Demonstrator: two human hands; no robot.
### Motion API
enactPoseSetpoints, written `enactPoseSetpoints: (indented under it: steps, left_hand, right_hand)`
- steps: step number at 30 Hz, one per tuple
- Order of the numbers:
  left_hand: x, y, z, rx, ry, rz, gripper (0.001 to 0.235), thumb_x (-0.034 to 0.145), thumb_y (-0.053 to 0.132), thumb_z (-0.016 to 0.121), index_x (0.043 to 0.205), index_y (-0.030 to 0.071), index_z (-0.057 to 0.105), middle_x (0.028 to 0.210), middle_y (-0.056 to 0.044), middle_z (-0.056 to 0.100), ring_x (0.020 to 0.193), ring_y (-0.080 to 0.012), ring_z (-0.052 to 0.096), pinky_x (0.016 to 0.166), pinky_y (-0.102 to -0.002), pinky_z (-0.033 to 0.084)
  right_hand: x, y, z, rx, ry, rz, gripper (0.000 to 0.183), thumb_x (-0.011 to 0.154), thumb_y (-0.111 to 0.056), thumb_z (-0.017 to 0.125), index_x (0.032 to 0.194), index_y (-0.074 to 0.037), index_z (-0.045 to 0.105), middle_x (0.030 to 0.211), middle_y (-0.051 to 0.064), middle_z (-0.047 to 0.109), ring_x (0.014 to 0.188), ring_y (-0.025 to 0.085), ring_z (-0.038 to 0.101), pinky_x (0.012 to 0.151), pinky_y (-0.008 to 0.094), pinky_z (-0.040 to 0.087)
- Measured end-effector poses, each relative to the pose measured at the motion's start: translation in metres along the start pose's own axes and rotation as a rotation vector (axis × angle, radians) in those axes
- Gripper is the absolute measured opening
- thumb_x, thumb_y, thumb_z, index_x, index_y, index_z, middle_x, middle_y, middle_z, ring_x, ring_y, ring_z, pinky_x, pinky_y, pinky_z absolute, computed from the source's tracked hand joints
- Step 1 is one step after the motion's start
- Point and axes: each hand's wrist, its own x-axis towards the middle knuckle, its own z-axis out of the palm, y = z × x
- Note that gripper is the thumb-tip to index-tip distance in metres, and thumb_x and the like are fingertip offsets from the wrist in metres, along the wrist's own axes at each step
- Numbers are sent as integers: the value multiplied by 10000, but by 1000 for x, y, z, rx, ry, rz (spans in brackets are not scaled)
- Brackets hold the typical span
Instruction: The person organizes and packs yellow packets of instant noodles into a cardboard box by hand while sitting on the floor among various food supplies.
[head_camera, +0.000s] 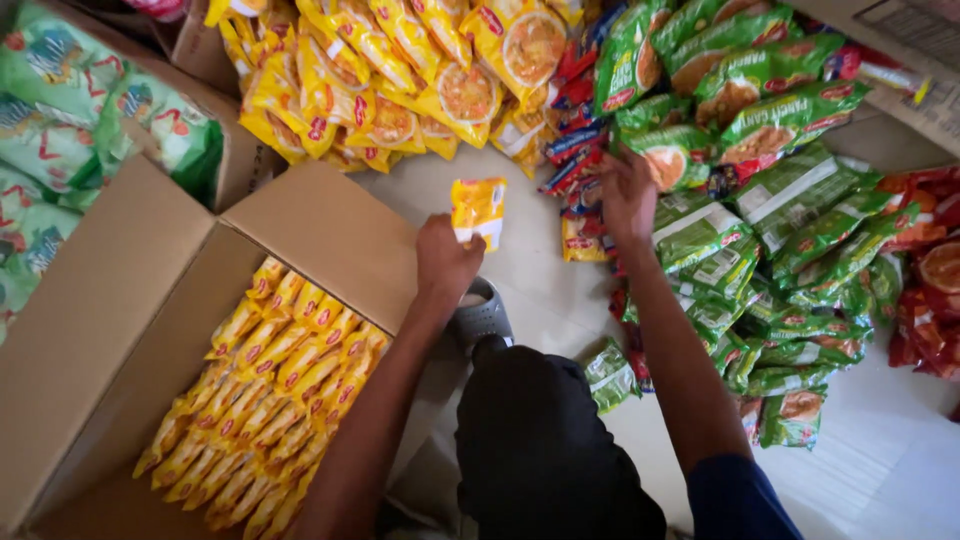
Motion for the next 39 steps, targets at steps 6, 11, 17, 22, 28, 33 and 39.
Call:
enactPoseSetpoints:
  steps: [6, 11, 17, 22, 28, 33, 39]
  left_hand:
    - [-22, -8, -12, -32, -33, 3, 309, 744, 173, 812, 912, -56, 692, 930, -274, 681, 891, -452, 664, 802, -508, 544]
    - [-31, -7, -20, -144, -21, 85, 307, 750, 166, 816, 963, -27, 707, 967, -250, 686, 938, -449, 659, 838, -507, 531]
    - [-41, -5, -37, -225, 1, 203, 383, 769, 148, 802, 1072, -39, 663, 1044, -245, 679, 1004, -428, 657, 894, -478, 536]
    - [-50, 14, -89, -300, -96, 296, 408, 795, 143, 788, 1146, -24, 661, 1108, -227, 689, 1050, -406, 672, 939, -448, 542]
    - [-70, 34, -145, -351, -11, 379, 397, 802, 147, 787, 1151, -9, 681, 1096, -213, 696, 1039, -396, 689, 926, -449, 551]
    - [-118, 31, -227, -356, 94, 297, 330, 821, 182, 804, 1082, 15, 690, 1043, -192, 708, 1019, -377, 709, 915, -442, 572]
    - [-175, -32, -323, -178, 105, 125, 414, 789, 246, 817, 1131, 32, 720, 1069, -197, 741, 1003, -399, 699, 887, -463, 546]
  right_hand:
    - [2, 20, -34, -196, 68, -210, 435, 1065, -28, 582, 1476, 55, 467, 1214, 159, 735, 1152, 204, 719, 1026, 309, 568]
    - [27, 34, -47, -213, -131, -182, 663, 1016, 26, 596, 1597, 52, 278, 1165, 134, 707, 1038, 157, 662, 950, 307, 560]
    - [-26, -74, -2, -161, -403, 160, 780, 995, -82, 657, 1667, -18, 266, 1247, 145, 691, 1037, 168, 660, 896, 335, 555]
    - [-80, -201, 69, -355, -633, -33, 907, 878, -54, 757, 1630, -73, 250, 1428, 133, 549, 1222, 185, 594, 970, 379, 551]
    - [-90, -250, 96, -542, -796, -1, 634, 887, -51, 755, 1485, -77, 549, 1205, 103, 701, 985, 173, 657, 806, 364, 579]
    - [-116, -307, 164, -516, -1038, -245, 472, 891, -70, 785, 1343, -28, 655, 1170, 78, 729, 1025, 139, 713, 896, 316, 623]
    - [-171, -337, 305, -859, -1272, -738, 414, 842, -190, 830, 1187, -9, 687, 1061, 173, 743, 972, 286, 734, 863, 401, 577]
